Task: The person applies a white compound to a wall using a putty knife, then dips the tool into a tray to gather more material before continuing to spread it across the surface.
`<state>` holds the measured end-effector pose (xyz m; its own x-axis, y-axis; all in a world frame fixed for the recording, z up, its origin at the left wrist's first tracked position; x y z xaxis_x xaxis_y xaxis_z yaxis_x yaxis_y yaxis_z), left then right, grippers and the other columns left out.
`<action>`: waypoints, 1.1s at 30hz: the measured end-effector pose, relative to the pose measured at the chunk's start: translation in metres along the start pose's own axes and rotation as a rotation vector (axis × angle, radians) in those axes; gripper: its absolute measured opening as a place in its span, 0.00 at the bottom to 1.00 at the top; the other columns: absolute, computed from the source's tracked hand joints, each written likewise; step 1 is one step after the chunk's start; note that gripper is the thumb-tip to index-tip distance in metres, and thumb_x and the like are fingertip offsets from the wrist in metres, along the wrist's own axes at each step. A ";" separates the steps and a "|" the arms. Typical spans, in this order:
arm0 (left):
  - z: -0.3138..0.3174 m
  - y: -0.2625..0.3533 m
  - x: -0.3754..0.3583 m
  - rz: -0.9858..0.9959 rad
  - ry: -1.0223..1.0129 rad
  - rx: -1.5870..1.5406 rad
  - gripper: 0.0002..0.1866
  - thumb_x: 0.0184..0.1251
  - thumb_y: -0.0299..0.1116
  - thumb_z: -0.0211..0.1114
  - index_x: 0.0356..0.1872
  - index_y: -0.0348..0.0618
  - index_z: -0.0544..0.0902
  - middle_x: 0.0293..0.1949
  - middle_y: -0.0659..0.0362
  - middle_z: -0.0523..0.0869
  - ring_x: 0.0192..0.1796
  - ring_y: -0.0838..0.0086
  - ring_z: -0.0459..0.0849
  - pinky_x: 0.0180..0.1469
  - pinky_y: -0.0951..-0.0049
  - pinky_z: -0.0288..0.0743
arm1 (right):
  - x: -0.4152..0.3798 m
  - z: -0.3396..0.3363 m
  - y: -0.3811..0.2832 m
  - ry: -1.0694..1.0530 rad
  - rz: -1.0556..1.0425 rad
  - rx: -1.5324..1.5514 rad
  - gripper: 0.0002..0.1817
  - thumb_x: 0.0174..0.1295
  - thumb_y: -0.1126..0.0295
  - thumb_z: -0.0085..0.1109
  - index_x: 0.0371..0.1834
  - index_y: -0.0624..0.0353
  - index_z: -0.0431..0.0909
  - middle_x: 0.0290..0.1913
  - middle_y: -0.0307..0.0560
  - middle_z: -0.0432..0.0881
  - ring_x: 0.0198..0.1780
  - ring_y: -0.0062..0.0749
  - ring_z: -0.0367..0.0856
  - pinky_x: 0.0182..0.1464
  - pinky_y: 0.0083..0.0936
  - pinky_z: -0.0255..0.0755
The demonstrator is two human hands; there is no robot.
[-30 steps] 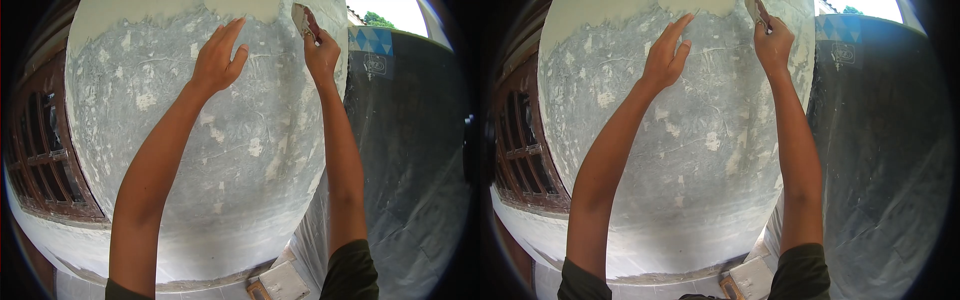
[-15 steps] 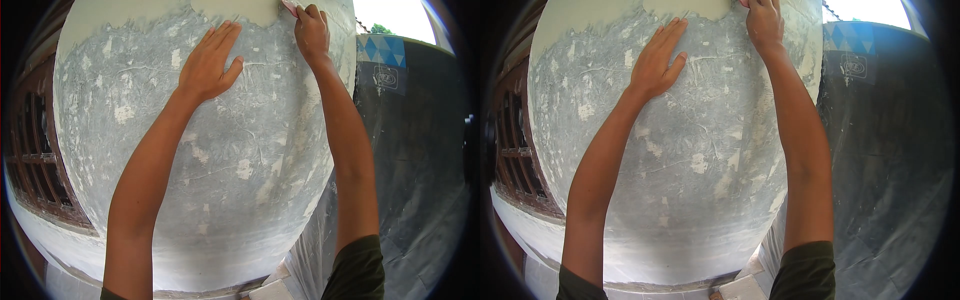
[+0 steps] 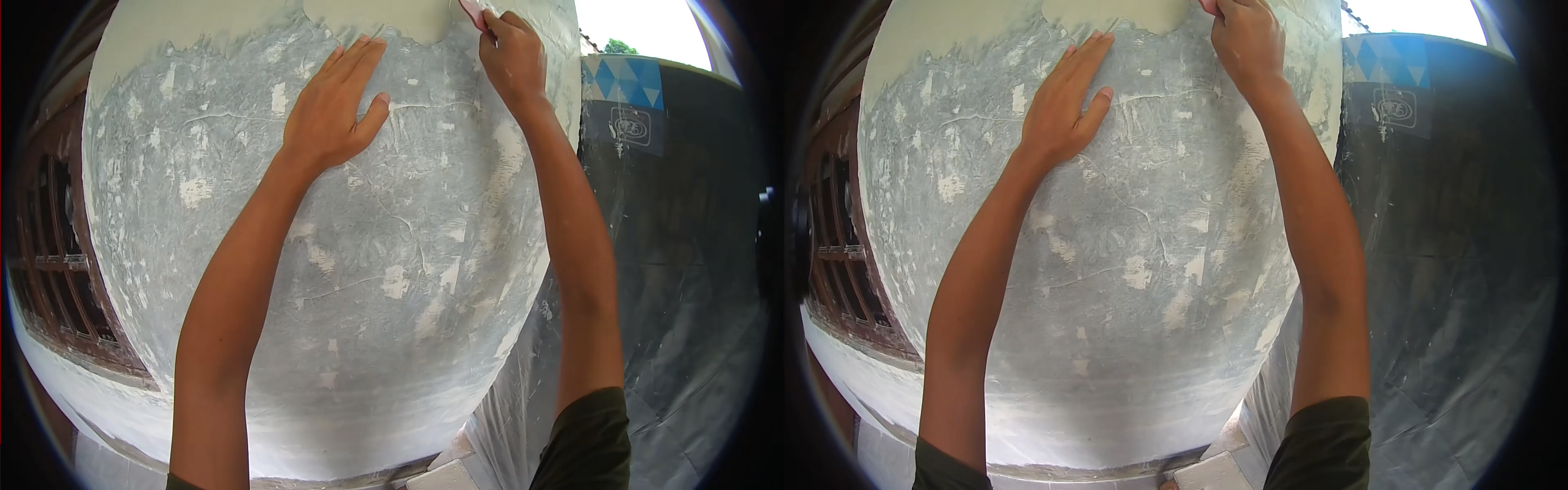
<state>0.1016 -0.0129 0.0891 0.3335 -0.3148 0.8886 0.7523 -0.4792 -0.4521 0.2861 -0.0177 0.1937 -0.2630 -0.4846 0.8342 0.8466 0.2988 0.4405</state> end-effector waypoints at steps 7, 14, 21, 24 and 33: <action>-0.004 -0.002 0.000 0.008 0.028 -0.013 0.30 0.67 0.36 0.57 0.69 0.32 0.71 0.67 0.42 0.76 0.73 0.55 0.71 0.79 0.58 0.58 | 0.003 0.042 -0.001 -0.175 -0.112 -0.074 0.09 0.56 0.77 0.58 0.40 0.62 0.84 0.36 0.51 0.83 0.42 0.52 0.82 0.44 0.44 0.77; 0.000 0.001 0.001 0.006 0.005 -0.008 0.30 0.67 0.32 0.56 0.71 0.34 0.69 0.69 0.46 0.75 0.74 0.56 0.70 0.79 0.56 0.57 | -0.028 -0.012 -0.035 -0.171 0.065 0.108 0.07 0.55 0.76 0.60 0.35 0.60 0.86 0.35 0.51 0.83 0.41 0.49 0.84 0.42 0.45 0.78; -0.002 0.001 -0.001 -0.005 0.017 -0.041 0.30 0.66 0.31 0.57 0.70 0.34 0.70 0.68 0.46 0.77 0.73 0.55 0.71 0.78 0.56 0.58 | 0.029 0.041 0.003 -0.158 0.007 -0.039 0.07 0.58 0.78 0.55 0.35 0.64 0.83 0.36 0.57 0.83 0.41 0.56 0.82 0.44 0.45 0.75; -0.003 0.000 -0.001 -0.011 0.036 -0.063 0.30 0.66 0.31 0.57 0.70 0.34 0.70 0.68 0.46 0.77 0.73 0.55 0.71 0.78 0.56 0.58 | -0.007 0.036 -0.028 -0.225 -0.067 -0.107 0.06 0.57 0.77 0.56 0.36 0.62 0.81 0.37 0.52 0.84 0.42 0.52 0.83 0.44 0.46 0.77; -0.002 0.002 -0.001 0.005 0.041 -0.054 0.30 0.66 0.31 0.56 0.70 0.33 0.70 0.68 0.44 0.76 0.73 0.54 0.71 0.78 0.55 0.59 | 0.011 0.003 0.002 -0.104 0.048 0.013 0.17 0.57 0.77 0.57 0.49 0.60 0.88 0.34 0.56 0.83 0.36 0.55 0.83 0.44 0.42 0.76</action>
<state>0.1016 -0.0153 0.0869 0.3127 -0.3502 0.8829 0.7187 -0.5206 -0.4610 0.2837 -0.0205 0.2050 -0.2694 -0.3814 0.8843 0.8534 0.3309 0.4028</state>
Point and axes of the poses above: each hand's wrist, its own x-axis towards the middle knuckle, its own z-axis out of the palm, y = z × x, the point moved 10 cm from there along x, towards the middle knuckle
